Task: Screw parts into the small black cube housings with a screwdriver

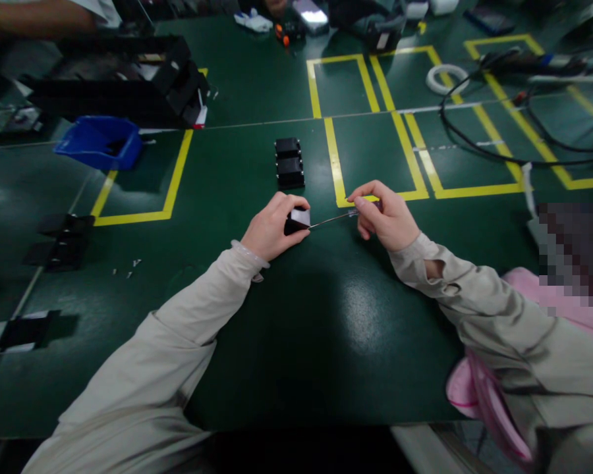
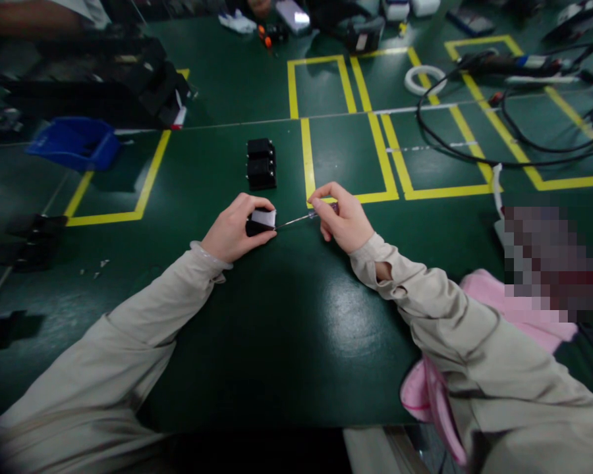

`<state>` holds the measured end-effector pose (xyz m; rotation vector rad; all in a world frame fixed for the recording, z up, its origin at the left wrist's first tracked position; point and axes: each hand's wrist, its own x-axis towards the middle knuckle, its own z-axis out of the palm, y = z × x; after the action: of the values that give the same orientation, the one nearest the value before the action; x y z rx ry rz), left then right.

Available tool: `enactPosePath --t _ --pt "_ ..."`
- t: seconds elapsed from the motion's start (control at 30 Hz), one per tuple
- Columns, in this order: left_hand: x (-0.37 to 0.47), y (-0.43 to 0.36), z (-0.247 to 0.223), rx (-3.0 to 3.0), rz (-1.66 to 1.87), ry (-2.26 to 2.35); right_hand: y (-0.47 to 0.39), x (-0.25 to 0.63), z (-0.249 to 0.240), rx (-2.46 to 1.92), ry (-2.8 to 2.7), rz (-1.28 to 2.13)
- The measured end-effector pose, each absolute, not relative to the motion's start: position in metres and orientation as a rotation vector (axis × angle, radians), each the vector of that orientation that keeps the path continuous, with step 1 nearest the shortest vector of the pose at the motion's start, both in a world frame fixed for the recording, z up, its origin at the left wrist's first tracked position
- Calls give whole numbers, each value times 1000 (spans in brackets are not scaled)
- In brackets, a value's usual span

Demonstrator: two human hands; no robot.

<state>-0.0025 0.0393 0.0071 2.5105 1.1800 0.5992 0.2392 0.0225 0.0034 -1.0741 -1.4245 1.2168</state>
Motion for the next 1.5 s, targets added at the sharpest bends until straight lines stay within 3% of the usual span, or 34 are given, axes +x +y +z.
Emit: enactPosePath --t 1.5 --pt "-2 41 6 2506 615 1170 22 239 3 -1068 -1448 1221"
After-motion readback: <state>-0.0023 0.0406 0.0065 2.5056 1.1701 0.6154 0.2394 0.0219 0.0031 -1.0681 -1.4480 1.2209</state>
